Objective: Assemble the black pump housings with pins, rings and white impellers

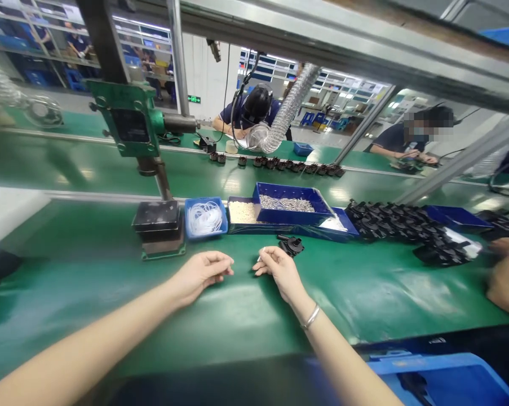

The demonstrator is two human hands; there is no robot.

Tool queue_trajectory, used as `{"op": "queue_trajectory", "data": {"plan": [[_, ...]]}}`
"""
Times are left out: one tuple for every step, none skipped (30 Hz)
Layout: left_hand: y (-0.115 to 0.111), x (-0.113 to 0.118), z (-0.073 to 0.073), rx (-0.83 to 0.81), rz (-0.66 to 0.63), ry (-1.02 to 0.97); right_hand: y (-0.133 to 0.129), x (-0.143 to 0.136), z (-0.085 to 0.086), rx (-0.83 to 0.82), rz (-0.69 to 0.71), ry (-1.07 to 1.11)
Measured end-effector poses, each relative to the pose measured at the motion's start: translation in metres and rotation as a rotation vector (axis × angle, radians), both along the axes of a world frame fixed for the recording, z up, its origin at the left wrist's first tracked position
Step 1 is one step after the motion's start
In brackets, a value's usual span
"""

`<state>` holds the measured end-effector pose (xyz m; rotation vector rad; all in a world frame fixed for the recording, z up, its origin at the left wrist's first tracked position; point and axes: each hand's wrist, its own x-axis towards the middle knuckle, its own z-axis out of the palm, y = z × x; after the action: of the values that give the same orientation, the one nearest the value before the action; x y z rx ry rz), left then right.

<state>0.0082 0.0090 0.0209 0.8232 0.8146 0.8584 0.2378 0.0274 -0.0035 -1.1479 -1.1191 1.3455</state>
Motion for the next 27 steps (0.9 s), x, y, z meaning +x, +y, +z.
{"op": "queue_trajectory", "data": {"plan": [[-0.005,-0.003,-0.007,-0.053,0.014,-0.052,-0.002,-0.006,0.005,-0.007,0.019,0.011],[-0.008,-0.006,-0.012,-0.082,0.022,-0.083,-0.004,-0.013,0.009,-0.011,0.040,0.022],[-0.009,-0.007,-0.016,-0.097,0.023,-0.101,-0.007,-0.021,0.014,-0.010,0.058,0.033],[-0.009,-0.008,-0.019,-0.106,0.021,-0.113,-0.010,-0.028,0.018,-0.002,0.073,0.041],[-0.009,-0.009,-0.021,-0.117,0.019,-0.130,-0.014,-0.036,0.021,0.009,0.084,0.045],[-0.009,-0.009,-0.023,-0.125,0.016,-0.147,-0.018,-0.042,0.024,0.021,0.092,0.050],[-0.008,-0.009,-0.024,-0.132,0.012,-0.162,-0.022,-0.047,0.026,0.031,0.099,0.059],[-0.008,-0.010,-0.025,-0.138,0.008,-0.176,-0.026,-0.052,0.028,0.036,0.105,0.072],[-0.008,-0.010,-0.025,-0.144,0.004,-0.188,-0.029,-0.055,0.029,0.037,0.113,0.087],[-0.008,-0.010,-0.025,-0.151,0.002,-0.198,-0.032,-0.057,0.029,0.036,0.123,0.101],[-0.008,-0.010,-0.024,-0.157,0.000,-0.206,-0.034,-0.058,0.030,0.037,0.132,0.109],[-0.008,-0.010,-0.024,-0.162,-0.002,-0.212,-0.037,-0.059,0.030,0.044,0.137,0.101],[-0.009,-0.009,-0.023,-0.168,-0.008,-0.216,-0.038,-0.059,0.030,0.058,0.138,0.077],[-0.009,-0.009,-0.023,-0.173,-0.016,-0.221,-0.040,-0.060,0.030,0.081,0.137,0.041],[-0.010,-0.009,-0.022,-0.178,-0.024,-0.230,-0.041,-0.060,0.030,0.113,0.130,0.000],[-0.010,-0.008,-0.021,-0.183,-0.028,-0.246,-0.042,-0.060,0.029,0.151,0.122,-0.044],[-0.011,-0.008,-0.021,-0.190,-0.030,-0.269,-0.043,-0.061,0.029,0.190,0.112,-0.086],[-0.012,-0.008,-0.021,-0.197,-0.027,-0.295,-0.044,-0.062,0.028,0.226,0.102,-0.125],[-0.012,-0.007,-0.020,-0.204,-0.020,-0.321,-0.045,-0.062,0.028,0.259,0.093,-0.161],[-0.013,-0.007,-0.020,-0.212,-0.012,-0.343,-0.046,-0.063,0.027,0.287,0.084,-0.196],[-0.014,-0.006,-0.020,-0.220,-0.007,-0.359,-0.047,-0.064,0.027,0.313,0.071,-0.231],[-0.014,-0.006,-0.019,-0.229,-0.004,-0.370,-0.048,-0.064,0.028,0.339,0.058,-0.264],[-0.015,-0.005,-0.019,-0.238,0.001,-0.378,-0.049,-0.065,0.028,0.366,0.043,-0.293],[-0.016,-0.004,-0.019,-0.247,0.006,-0.386,-0.050,-0.065,0.029,0.393,0.027,-0.318],[-0.016,-0.003,-0.019,-0.255,0.010,-0.391,-0.051,-0.066,0.029,0.418,0.012,-0.336],[-0.017,-0.003,-0.019,-0.260,0.013,-0.394,-0.052,-0.066,0.029,0.444,0.001,-0.350],[-0.018,-0.002,-0.019,-0.261,0.015,-0.395,-0.053,-0.066,0.029,0.469,-0.008,-0.361]]}}
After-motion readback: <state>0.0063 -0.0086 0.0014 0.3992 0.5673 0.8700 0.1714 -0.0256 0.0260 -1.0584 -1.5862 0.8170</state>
